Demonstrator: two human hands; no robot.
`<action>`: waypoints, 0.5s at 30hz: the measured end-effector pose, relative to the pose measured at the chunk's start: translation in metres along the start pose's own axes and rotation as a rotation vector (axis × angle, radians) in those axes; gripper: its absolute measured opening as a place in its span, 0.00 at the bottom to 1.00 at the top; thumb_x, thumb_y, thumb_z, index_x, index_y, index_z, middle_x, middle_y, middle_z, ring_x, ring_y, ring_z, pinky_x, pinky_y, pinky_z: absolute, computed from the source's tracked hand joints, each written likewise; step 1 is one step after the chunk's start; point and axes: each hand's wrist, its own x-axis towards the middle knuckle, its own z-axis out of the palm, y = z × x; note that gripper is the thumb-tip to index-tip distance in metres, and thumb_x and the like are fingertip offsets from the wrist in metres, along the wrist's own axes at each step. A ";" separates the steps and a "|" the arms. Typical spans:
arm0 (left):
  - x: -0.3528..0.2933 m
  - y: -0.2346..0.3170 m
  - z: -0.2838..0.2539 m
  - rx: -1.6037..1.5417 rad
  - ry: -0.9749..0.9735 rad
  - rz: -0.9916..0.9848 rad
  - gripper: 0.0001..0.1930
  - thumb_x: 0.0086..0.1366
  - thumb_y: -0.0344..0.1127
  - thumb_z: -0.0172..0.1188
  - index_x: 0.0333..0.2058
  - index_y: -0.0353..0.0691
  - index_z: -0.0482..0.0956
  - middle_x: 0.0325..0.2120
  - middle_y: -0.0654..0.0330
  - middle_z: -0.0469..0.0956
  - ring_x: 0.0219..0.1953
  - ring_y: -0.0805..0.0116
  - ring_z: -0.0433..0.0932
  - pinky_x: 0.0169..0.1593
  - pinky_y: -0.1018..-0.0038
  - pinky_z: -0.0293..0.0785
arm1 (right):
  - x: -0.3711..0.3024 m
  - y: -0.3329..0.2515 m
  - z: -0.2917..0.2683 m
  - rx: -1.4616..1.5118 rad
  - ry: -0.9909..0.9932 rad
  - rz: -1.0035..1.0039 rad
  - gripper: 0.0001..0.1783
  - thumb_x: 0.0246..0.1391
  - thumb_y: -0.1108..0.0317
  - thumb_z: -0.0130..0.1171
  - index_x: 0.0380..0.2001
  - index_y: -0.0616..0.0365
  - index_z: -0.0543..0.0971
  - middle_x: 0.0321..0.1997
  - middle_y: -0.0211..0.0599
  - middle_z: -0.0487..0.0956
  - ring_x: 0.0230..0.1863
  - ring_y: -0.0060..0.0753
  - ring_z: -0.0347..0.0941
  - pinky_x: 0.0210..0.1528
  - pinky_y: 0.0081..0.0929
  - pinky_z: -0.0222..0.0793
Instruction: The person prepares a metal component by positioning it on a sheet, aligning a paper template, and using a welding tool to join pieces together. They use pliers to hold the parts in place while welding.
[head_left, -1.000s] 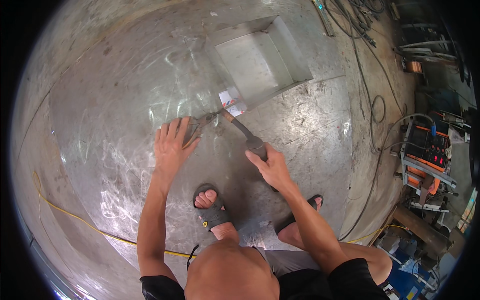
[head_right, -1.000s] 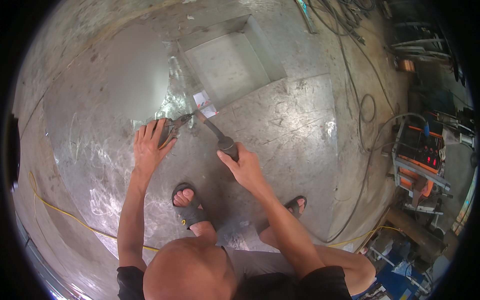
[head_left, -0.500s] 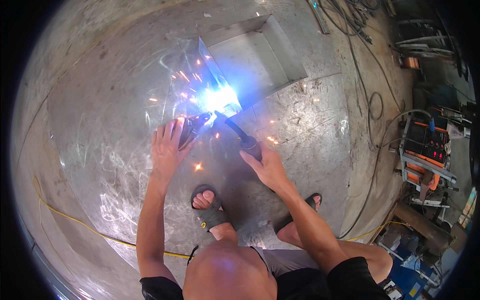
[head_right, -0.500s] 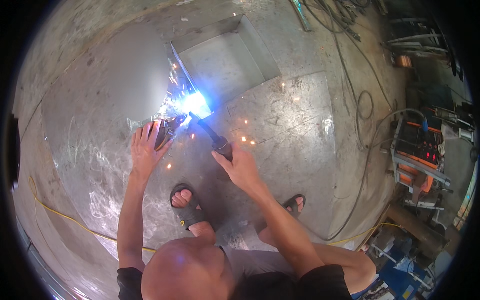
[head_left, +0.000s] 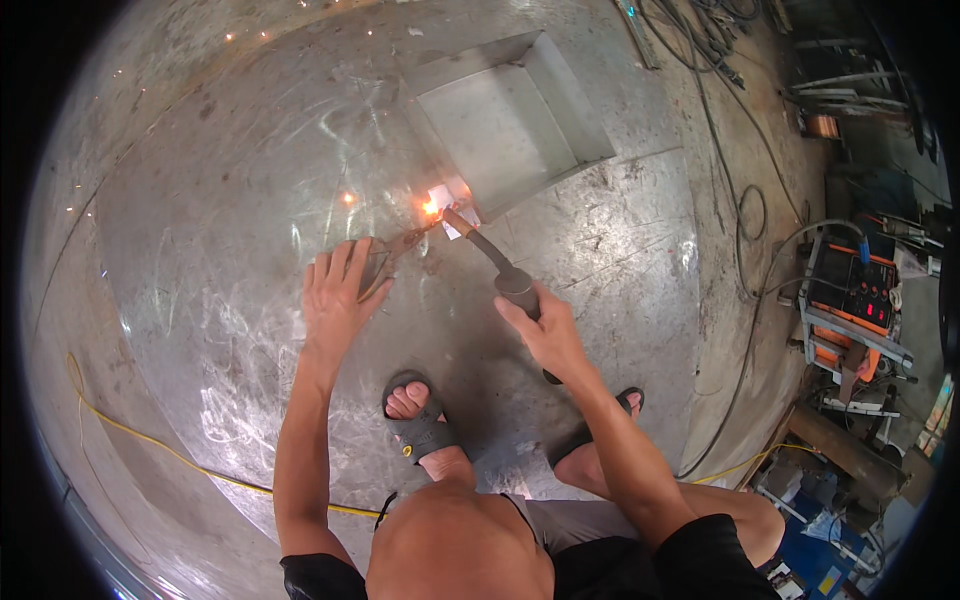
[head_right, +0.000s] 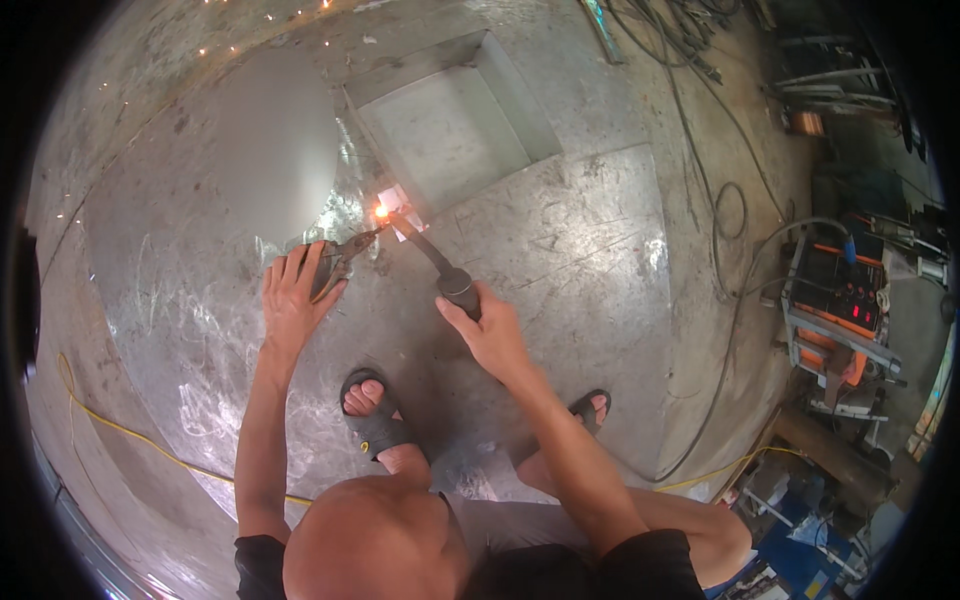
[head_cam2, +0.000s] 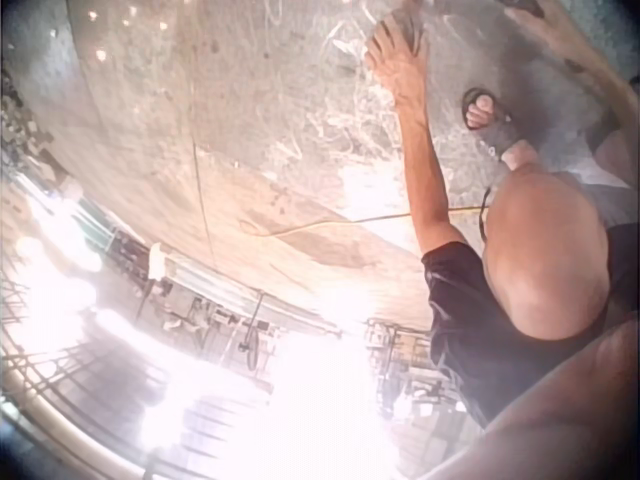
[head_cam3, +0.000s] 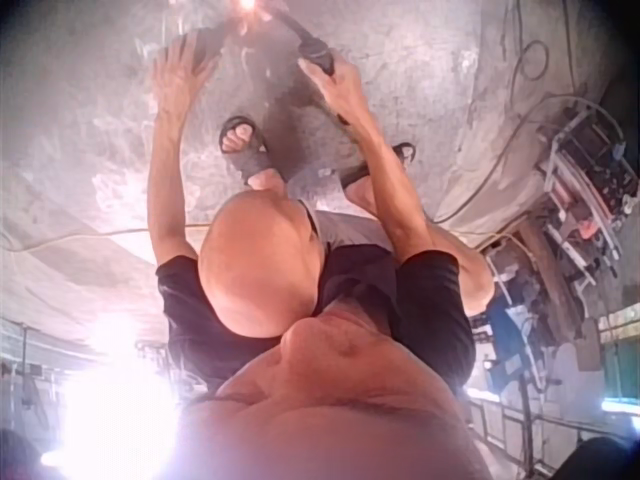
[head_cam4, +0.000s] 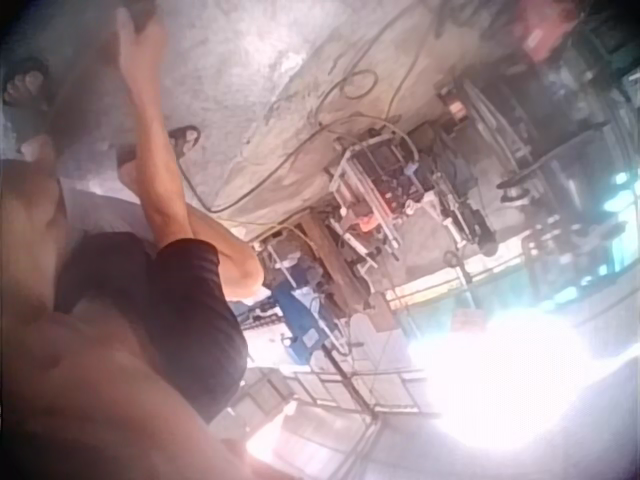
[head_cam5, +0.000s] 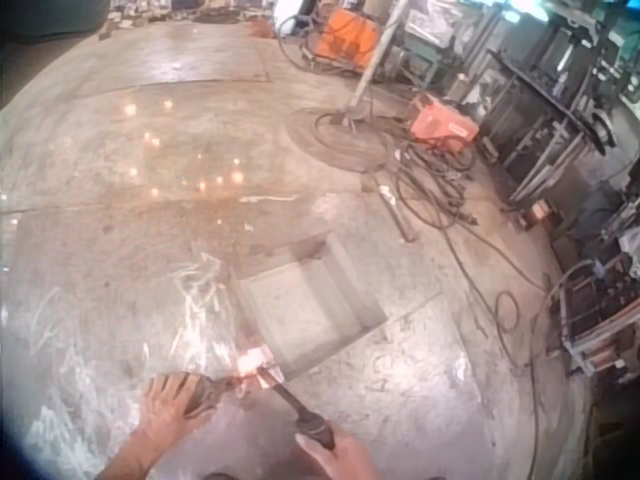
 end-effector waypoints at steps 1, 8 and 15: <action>0.000 0.000 0.000 -0.001 -0.001 -0.002 0.35 0.50 0.43 0.76 0.58 0.44 0.75 0.47 0.61 0.76 0.43 0.58 0.74 0.45 0.63 0.71 | 0.000 -0.002 -0.002 -0.012 -0.007 0.021 0.24 0.60 0.50 0.66 0.43 0.64 0.80 0.24 0.42 0.80 0.25 0.32 0.76 0.32 0.32 0.69; -0.001 0.001 0.001 0.003 -0.002 -0.013 0.35 0.50 0.43 0.76 0.57 0.44 0.75 0.47 0.60 0.76 0.43 0.58 0.74 0.46 0.62 0.71 | 0.001 0.002 0.002 -0.088 -0.027 -0.013 0.23 0.60 0.53 0.66 0.44 0.64 0.80 0.23 0.28 0.75 0.25 0.18 0.68 0.28 0.25 0.64; -0.002 0.001 0.001 0.013 -0.006 -0.018 0.34 0.50 0.43 0.75 0.57 0.44 0.75 0.47 0.59 0.76 0.43 0.58 0.74 0.46 0.62 0.71 | 0.002 -0.004 0.001 -0.073 -0.053 0.054 0.23 0.60 0.51 0.66 0.42 0.64 0.80 0.21 0.28 0.74 0.24 0.18 0.67 0.27 0.26 0.63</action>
